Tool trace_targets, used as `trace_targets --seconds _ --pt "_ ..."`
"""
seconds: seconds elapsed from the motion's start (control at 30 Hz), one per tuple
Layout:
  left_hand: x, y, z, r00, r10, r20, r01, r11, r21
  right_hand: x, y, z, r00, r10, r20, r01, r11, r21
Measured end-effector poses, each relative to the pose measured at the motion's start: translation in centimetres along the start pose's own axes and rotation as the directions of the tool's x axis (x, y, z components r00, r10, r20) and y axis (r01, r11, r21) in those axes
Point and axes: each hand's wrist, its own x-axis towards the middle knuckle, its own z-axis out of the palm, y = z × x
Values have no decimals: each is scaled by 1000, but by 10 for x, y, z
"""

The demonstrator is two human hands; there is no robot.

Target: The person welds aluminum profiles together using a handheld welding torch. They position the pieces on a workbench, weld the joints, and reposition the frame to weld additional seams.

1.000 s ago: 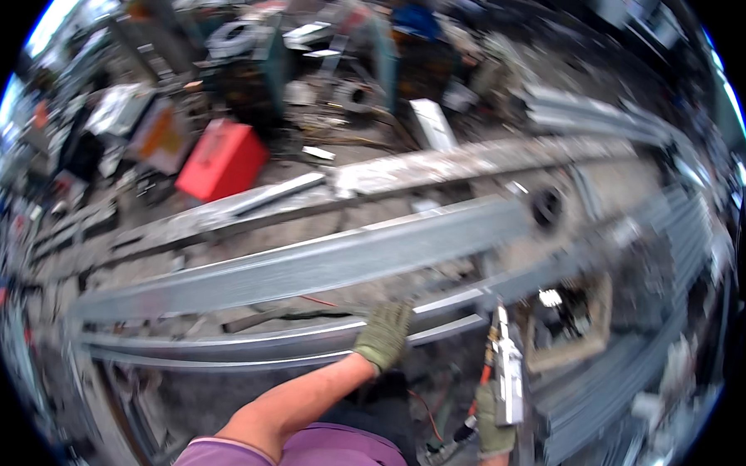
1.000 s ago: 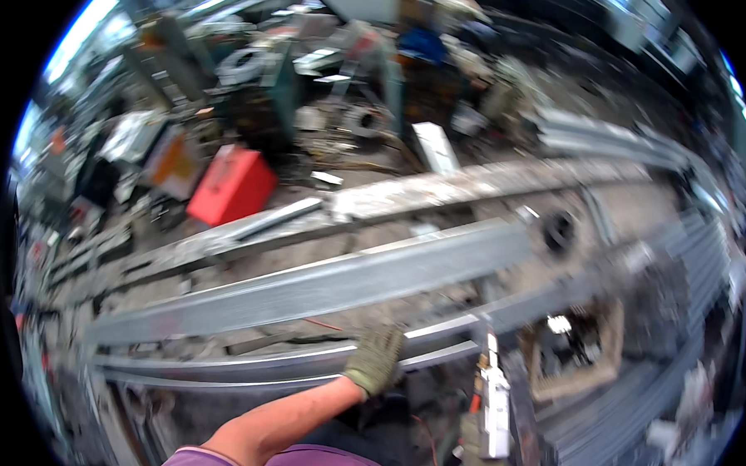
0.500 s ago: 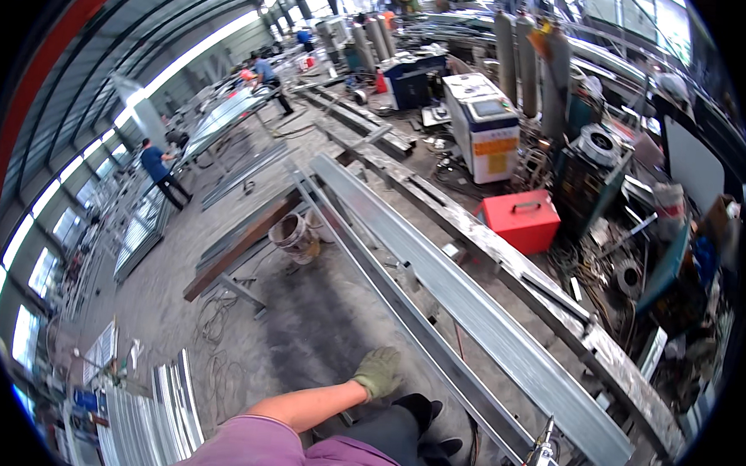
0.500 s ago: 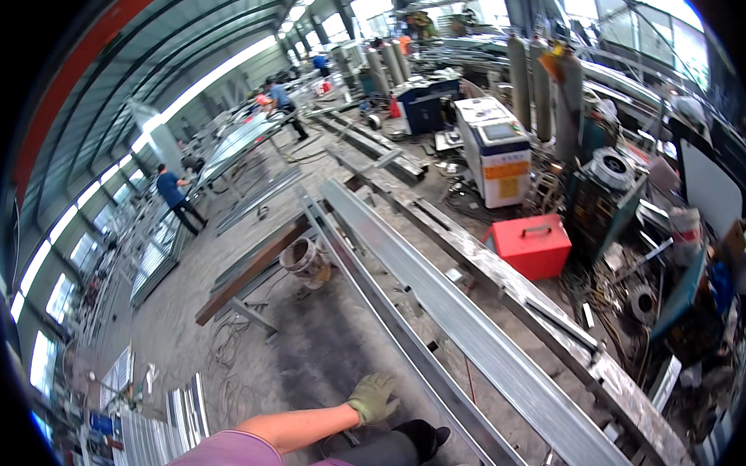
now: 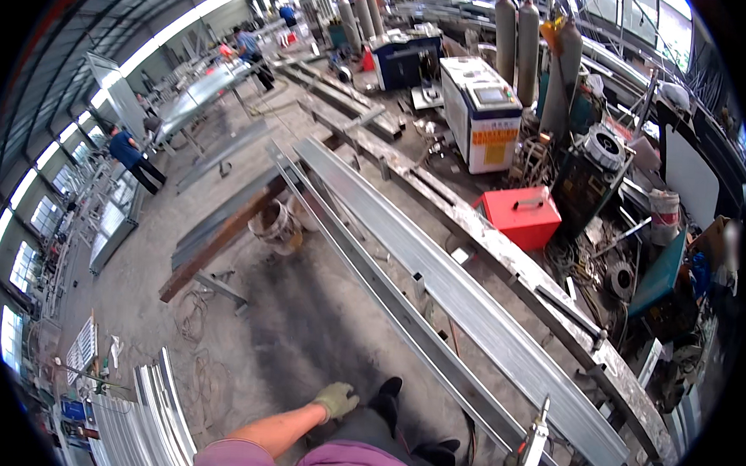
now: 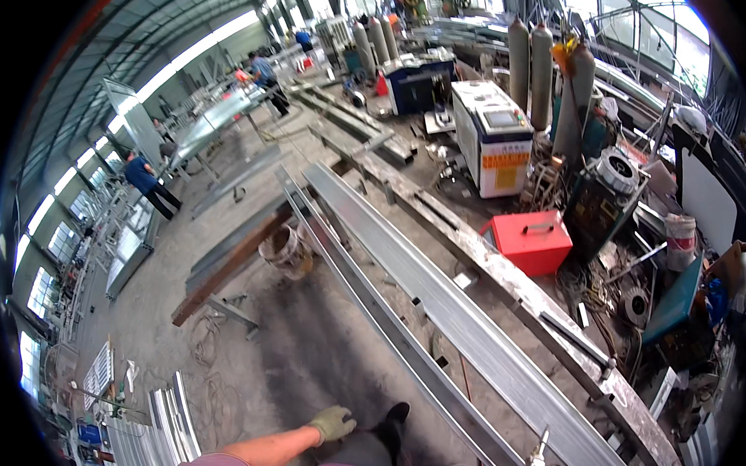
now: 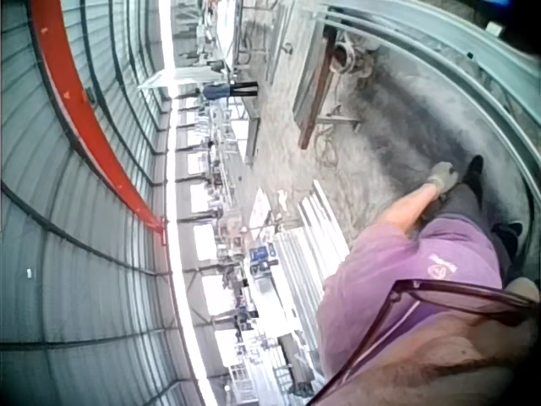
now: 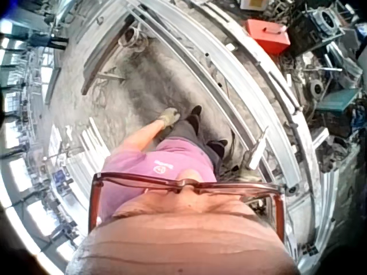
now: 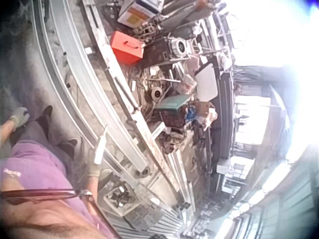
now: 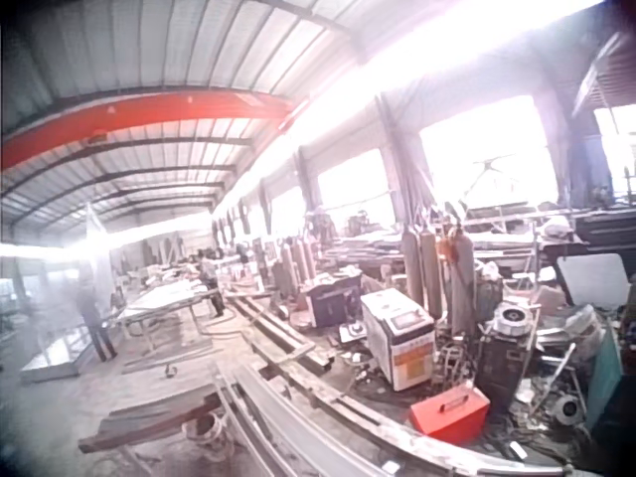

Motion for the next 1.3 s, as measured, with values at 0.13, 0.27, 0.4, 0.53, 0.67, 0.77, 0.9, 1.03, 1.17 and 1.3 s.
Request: trace_targets --seconds 0.13,0.27,0.4,0.53,0.67,0.77,0.9,1.03,1.17,1.3 --pt "37 21 -26 990 139 27 -138 990 -38 -2 -26 24 1000 29 0 -29 999 -35" --pt "56 37 -9 863 424 276 -358 897 -259 12 -52 64 997 26 75 -20 997 -79" --pt "14 79 2 650 663 373 -436 726 -531 31 -75 113 977 -48 208 66 995 -79" --pt "-8 86 11 607 658 444 -385 733 -561 54 -92 177 890 -186 416 208 978 -9" --pt "-14 76 -11 696 671 254 -277 578 -768 78 -110 235 747 -359 559 367 924 103" --pt "3 80 -15 758 619 205 -213 532 -820 95 -129 260 605 -503 617 500 844 197" --pt "-17 51 -57 917 392 76 -87 381 -920 70 -222 300 368 -615 697 786 606 120" --pt "-5 40 -82 956 292 -21 -101 263 -959 67 -230 316 383 -584 716 769 631 104" --pt "37 15 -113 946 317 -69 -146 225 -963 98 -216 293 663 -496 560 577 816 40" --pt "69 -5 -144 971 239 12 -11 93 -996 138 -123 230 978 -204 33 207 965 -159"
